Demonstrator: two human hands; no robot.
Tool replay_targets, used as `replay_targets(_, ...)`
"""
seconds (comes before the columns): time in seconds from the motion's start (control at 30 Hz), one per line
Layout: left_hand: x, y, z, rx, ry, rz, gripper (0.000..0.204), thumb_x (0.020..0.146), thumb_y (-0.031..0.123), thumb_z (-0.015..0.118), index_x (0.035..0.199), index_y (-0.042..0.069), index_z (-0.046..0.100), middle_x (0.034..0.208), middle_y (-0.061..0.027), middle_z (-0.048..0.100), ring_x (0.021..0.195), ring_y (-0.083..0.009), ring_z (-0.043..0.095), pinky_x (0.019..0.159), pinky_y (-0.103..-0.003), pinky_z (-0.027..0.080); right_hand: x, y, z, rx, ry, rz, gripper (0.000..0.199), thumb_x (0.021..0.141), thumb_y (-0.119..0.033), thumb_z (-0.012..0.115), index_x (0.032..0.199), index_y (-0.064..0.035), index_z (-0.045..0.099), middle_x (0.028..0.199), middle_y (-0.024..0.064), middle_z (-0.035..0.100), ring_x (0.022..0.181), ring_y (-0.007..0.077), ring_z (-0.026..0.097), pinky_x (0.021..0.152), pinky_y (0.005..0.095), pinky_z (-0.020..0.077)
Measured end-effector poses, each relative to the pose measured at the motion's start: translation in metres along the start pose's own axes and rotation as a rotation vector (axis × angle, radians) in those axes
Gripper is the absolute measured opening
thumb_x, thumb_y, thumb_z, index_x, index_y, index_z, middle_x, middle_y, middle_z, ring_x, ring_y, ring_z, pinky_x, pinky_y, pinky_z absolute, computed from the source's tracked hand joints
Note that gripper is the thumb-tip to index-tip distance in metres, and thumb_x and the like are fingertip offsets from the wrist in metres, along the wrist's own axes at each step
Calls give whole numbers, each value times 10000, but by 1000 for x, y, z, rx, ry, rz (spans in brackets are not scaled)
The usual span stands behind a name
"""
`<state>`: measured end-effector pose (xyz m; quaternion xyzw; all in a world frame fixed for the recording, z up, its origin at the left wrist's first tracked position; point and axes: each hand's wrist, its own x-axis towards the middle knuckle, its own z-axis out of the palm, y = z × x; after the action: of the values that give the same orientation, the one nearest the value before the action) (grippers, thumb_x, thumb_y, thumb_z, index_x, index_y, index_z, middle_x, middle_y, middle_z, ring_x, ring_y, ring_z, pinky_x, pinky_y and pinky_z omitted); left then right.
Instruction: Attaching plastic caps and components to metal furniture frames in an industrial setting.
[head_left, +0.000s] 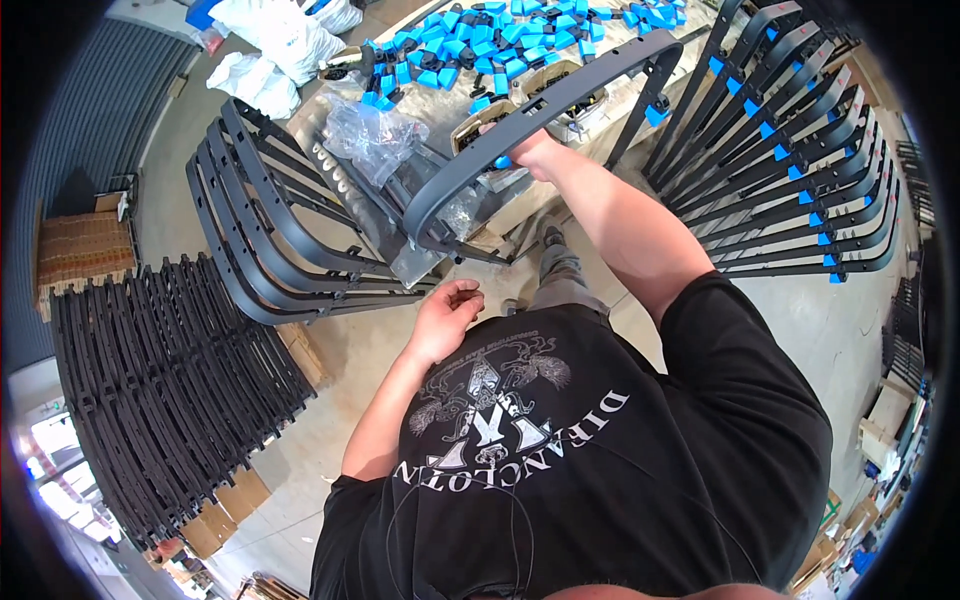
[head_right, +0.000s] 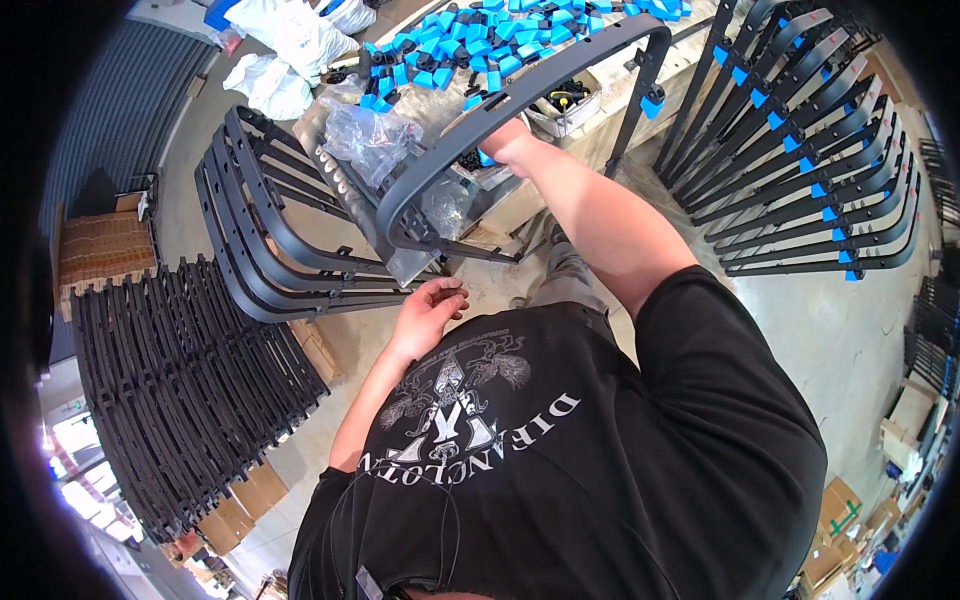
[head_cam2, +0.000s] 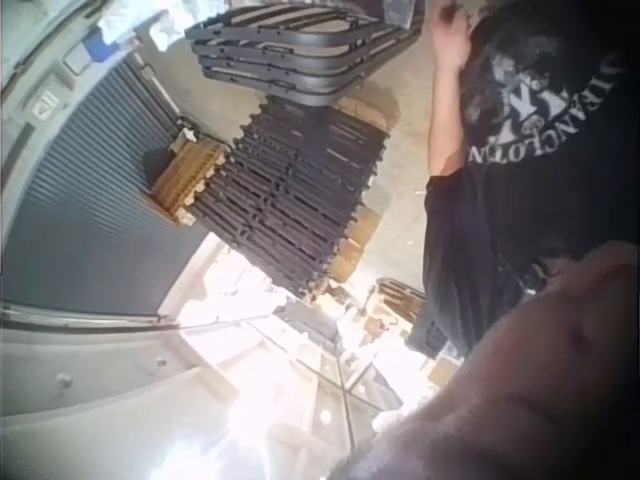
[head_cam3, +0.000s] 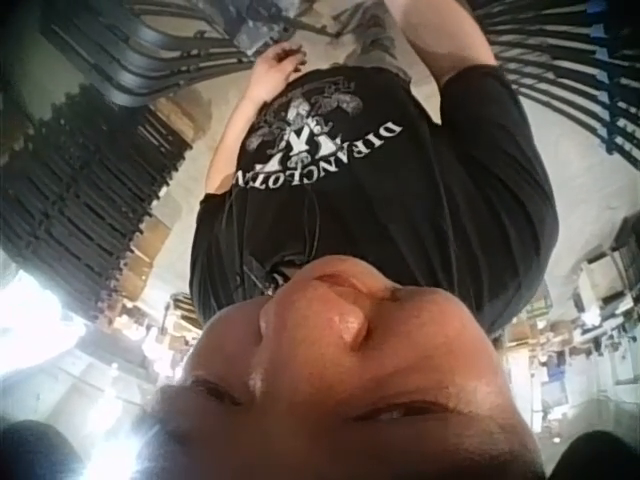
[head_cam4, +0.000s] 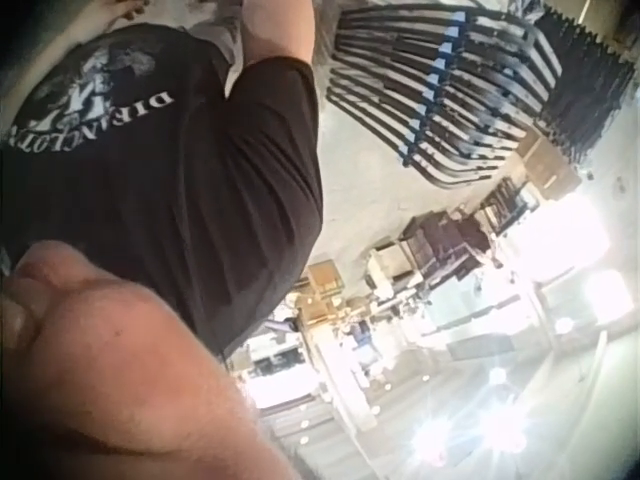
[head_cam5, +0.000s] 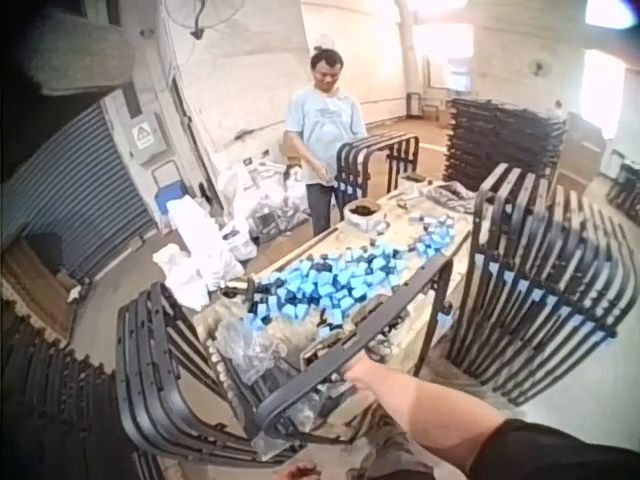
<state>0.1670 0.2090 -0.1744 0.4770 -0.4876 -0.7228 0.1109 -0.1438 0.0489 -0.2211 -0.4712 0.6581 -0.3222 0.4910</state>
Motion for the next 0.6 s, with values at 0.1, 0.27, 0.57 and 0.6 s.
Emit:
replay_targets(0.1,-9,-4,-8,1,67,88,339,982,81,661,1284,-53,585,1149,-116,692,1020,-156,663,906,-300,538,-20,-12,2,-85,121,-51,385,948,-295,621,1264,-83,679,1255,195,683,1171,294,660,933,345,511)
replay_targets(0.27,-32,-5,-16,-61,177,135,271,978,43,649,1234,-34,607,1117,-98,690,980,-150,657,883,-296,538,-94,24,18,624,419,-74,363,959,-254,639,1140,58,679,1058,191,718,980,226,689,794,342,560)
replay_targets(0.57,-6,180,35,936,706,1058,540,808,270,793,1243,13,602,1209,-212,623,1144,-403,584,1005,-499,447,-205,118,15,193,214,381,255,904,-214,654,1018,6,712,884,100,718,737,167,671,697,328,548)
replay_targets(0.6,9,188,39,929,669,987,506,829,297,773,1213,8,613,1176,-221,647,1109,-414,621,961,-495,492,-208,111,14,163,176,354,257,889,-217,663,1008,4,717,891,108,722,762,179,680,716,333,551)
